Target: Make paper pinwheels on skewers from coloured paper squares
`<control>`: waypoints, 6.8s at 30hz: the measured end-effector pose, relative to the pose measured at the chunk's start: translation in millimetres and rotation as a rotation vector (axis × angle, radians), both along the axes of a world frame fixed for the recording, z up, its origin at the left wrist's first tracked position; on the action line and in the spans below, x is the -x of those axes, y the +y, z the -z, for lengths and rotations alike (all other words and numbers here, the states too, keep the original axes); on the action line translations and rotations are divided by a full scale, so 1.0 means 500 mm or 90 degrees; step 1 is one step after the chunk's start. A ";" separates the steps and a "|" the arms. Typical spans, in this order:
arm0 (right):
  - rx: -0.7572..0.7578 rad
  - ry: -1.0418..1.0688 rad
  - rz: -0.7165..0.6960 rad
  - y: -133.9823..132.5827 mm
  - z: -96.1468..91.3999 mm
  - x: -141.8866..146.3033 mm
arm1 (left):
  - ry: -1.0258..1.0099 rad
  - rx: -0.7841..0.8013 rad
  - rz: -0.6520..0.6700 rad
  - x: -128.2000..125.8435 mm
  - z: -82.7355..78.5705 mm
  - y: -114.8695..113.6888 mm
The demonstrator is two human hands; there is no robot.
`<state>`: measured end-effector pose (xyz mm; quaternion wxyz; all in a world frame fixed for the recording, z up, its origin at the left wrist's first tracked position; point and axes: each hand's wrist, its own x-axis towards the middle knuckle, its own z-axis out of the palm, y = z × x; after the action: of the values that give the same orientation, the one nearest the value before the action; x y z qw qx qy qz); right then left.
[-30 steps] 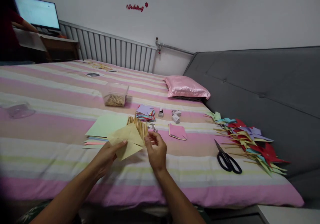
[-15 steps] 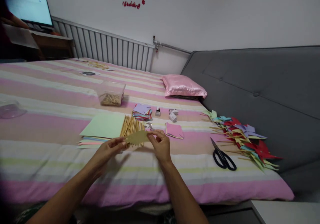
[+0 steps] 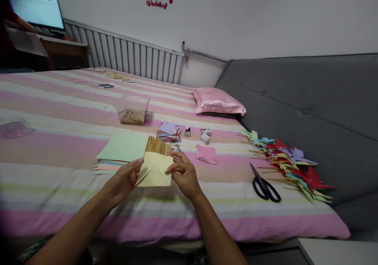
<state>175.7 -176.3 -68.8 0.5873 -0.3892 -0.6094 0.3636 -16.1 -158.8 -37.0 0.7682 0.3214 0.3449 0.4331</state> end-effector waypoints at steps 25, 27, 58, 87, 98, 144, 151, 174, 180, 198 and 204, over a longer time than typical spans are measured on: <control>0.154 0.145 0.103 0.001 0.004 0.009 | 0.486 -0.525 -0.340 0.009 0.031 -0.008; 0.205 0.156 0.036 -0.003 0.002 0.015 | 0.503 -0.609 -0.320 0.009 0.037 -0.014; 0.228 0.089 -0.076 -0.012 0.003 0.033 | 0.186 0.019 0.033 0.013 0.025 -0.003; 0.099 -0.113 -0.052 -0.010 0.000 0.015 | 0.180 0.017 -0.017 0.003 0.036 -0.008; 0.146 -0.063 -0.030 -0.006 0.008 0.022 | 0.178 -0.075 0.066 0.004 0.021 -0.015; 0.095 -0.193 0.072 -0.013 0.009 0.032 | 0.315 -0.088 -0.035 -0.012 0.034 -0.014; 0.008 -0.139 0.119 -0.018 0.003 0.034 | 0.249 -0.018 -0.140 -0.010 0.039 -0.002; 0.059 -0.093 0.056 -0.028 0.031 0.081 | 0.110 0.014 -0.172 -0.008 0.029 -0.007; 0.121 -0.014 0.085 -0.025 0.030 0.092 | 0.137 -0.041 -0.183 -0.017 0.039 -0.011; 0.161 0.042 0.110 -0.018 0.020 0.091 | 0.279 -0.147 -0.212 -0.022 0.053 -0.011; 0.176 0.051 0.114 -0.017 0.017 0.092 | 0.312 -0.158 -0.214 -0.026 0.053 -0.014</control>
<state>129.9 -184.9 -77.1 0.5819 -0.5041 -0.4930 0.4053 -3.1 -166.1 -63.6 0.5352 0.4457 0.5123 0.5025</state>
